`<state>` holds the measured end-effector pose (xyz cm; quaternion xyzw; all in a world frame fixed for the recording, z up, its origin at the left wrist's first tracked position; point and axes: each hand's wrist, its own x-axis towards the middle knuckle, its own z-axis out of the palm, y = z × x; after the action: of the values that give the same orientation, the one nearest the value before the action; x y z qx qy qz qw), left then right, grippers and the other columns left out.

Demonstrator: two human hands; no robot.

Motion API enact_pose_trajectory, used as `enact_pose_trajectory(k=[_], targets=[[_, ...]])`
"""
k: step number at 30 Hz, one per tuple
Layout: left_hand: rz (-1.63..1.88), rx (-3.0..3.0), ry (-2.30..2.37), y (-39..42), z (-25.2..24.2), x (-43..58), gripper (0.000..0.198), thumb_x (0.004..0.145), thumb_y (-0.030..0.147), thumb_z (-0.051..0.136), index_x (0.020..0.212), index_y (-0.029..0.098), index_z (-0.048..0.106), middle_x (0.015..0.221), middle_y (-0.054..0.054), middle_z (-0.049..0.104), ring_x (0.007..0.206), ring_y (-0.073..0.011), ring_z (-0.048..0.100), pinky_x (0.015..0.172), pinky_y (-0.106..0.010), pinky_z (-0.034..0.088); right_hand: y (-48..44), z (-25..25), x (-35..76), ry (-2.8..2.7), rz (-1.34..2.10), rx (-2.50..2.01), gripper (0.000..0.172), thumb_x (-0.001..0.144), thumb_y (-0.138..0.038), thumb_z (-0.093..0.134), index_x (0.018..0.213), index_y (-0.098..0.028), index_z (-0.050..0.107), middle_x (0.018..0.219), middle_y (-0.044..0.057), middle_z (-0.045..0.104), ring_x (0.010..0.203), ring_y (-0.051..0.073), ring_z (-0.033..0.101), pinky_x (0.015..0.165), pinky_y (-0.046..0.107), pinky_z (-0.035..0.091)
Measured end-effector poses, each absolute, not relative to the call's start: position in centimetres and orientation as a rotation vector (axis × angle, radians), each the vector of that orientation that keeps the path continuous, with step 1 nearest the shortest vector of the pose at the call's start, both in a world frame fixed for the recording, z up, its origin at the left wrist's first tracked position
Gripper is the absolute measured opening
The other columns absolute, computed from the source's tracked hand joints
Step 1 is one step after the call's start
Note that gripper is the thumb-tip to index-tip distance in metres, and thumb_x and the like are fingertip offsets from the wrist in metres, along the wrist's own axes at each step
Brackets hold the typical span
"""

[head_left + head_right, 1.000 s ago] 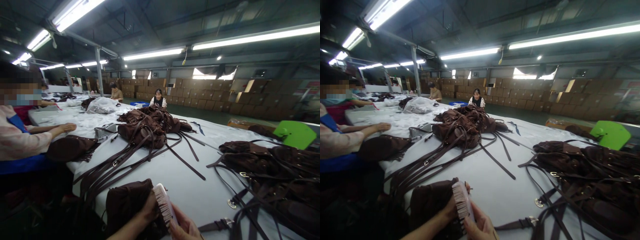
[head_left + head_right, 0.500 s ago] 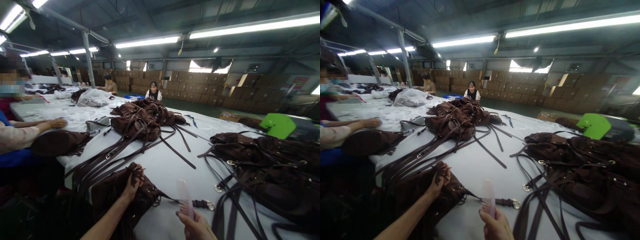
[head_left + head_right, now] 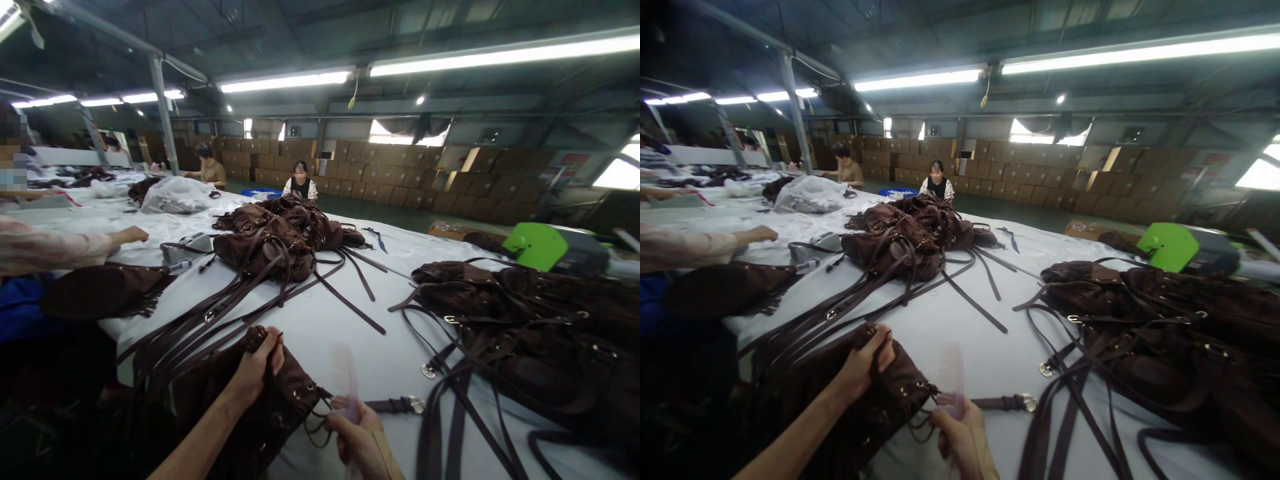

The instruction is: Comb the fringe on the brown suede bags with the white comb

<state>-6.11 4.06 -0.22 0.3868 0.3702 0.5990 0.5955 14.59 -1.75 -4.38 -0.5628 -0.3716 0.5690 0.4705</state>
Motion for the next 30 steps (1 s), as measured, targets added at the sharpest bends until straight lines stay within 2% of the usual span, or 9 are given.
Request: enact_pose_trajectory(k=[4,7,8,11,14,17,22,27,30], targets=[[1.133,1.194,0.867,3.5,1.6,-5.4,0.044,0.079,0.052,0.070,0.104,0.017,0.059,0.057,0.010,0.036,0.047,-0.0052,0.030,0.045,-0.018,0.024,-1.3,0.9,16.1,-0.908,1.285,-1.312,0.042,0.058,-0.033,0.076,0.091,-0.014,0.058,0.050,-0.003,0.062,0.033,0.006,0.039,0.034,0.018,0.025],[0.796,1.679,0.914,2.3,3.4,-4.0,0.084,0.056,0.040,0.087,0.130,0.021,0.053,0.069,0.006,0.056,0.062,-0.0114,0.051,0.061,-0.022,0.042,-1.0,5.1,15.4,-0.995,1.241,-1.276,0.038,0.059,-0.035,0.079,0.084,-0.014,0.061,0.044,-0.007,0.055,0.035,0.007,0.040,0.036,0.018,0.028],[0.728,1.807,0.939,1.9,3.9,-3.5,0.084,0.054,0.039,0.088,0.129,0.022,0.055,0.073,0.004,0.061,0.067,-0.0143,0.055,0.066,-0.024,0.043,-1.0,6.1,14.9,-1.035,1.255,-1.260,0.038,0.059,-0.037,0.080,0.082,-0.014,0.061,0.042,-0.007,0.052,0.035,0.007,0.041,0.036,0.018,0.029],[0.670,1.937,0.952,1.6,4.7,-2.4,0.032,0.077,0.044,0.069,0.093,0.017,0.071,0.070,0.000,0.065,0.066,-0.0157,0.057,0.063,-0.025,0.042,-1.1,7.5,13.9,-1.114,1.326,-1.169,0.043,0.059,-0.041,0.081,0.086,-0.016,0.058,0.047,-0.007,0.055,0.034,0.007,0.041,0.034,0.018,0.029],[0.789,1.821,0.964,2.2,4.8,-2.7,0.044,0.091,0.046,0.048,0.068,0.014,0.065,0.057,0.001,0.057,0.056,-0.0117,0.048,0.055,-0.023,0.036,-1.3,6.5,14.7,-1.146,1.322,-1.174,0.050,0.066,-0.049,0.077,0.098,-0.018,0.054,0.047,-0.007,0.056,0.031,0.008,0.042,0.031,0.017,0.029],[0.840,1.813,1.014,2.9,5.1,-3.5,0.048,0.092,0.051,0.046,0.068,0.013,0.063,0.053,0.003,0.050,0.053,-0.0101,0.043,0.053,-0.022,0.033,-1.7,3.9,16.2,-1.151,1.240,-1.337,0.063,0.072,-0.048,0.073,0.119,-0.016,0.045,0.039,-0.011,0.049,0.030,0.010,0.041,0.030,0.016,0.030],[0.687,2.083,1.099,3.1,6.3,-2.5,0.038,0.090,0.042,0.054,0.072,0.014,0.071,0.056,0.001,0.059,0.054,-0.0104,0.047,0.052,-0.022,0.029,-2.9,-1.5,14.0,-1.111,1.515,-1.312,0.108,0.068,-0.046,0.077,0.147,-0.013,0.011,0.046,-0.009,0.058,0.031,0.010,0.045,0.030,0.016,0.033],[0.600,2.279,1.122,3.4,7.2,-1.7,0.026,0.086,0.043,0.061,0.090,0.022,0.076,0.073,-0.004,0.071,0.069,-0.0176,0.061,0.064,-0.026,0.038,-2.9,-2.0,9.2,-0.931,1.791,-0.967,0.080,0.065,-0.064,0.078,0.121,-0.014,0.050,0.044,-0.006,0.058,0.027,0.009,0.043,0.027,0.016,0.028],[0.974,2.064,1.137,3.4,7.1,-3.4,0.042,0.087,0.047,0.059,0.121,0.024,0.064,0.097,-0.005,0.070,0.076,-0.0173,0.060,0.070,-0.028,0.044,-2.4,-0.2,9.5,-0.748,1.962,-0.909,0.055,0.065,-0.062,0.079,0.094,-0.019,0.061,0.037,-0.009,0.051,0.023,0.006,0.034,0.024,0.014,0.023]])
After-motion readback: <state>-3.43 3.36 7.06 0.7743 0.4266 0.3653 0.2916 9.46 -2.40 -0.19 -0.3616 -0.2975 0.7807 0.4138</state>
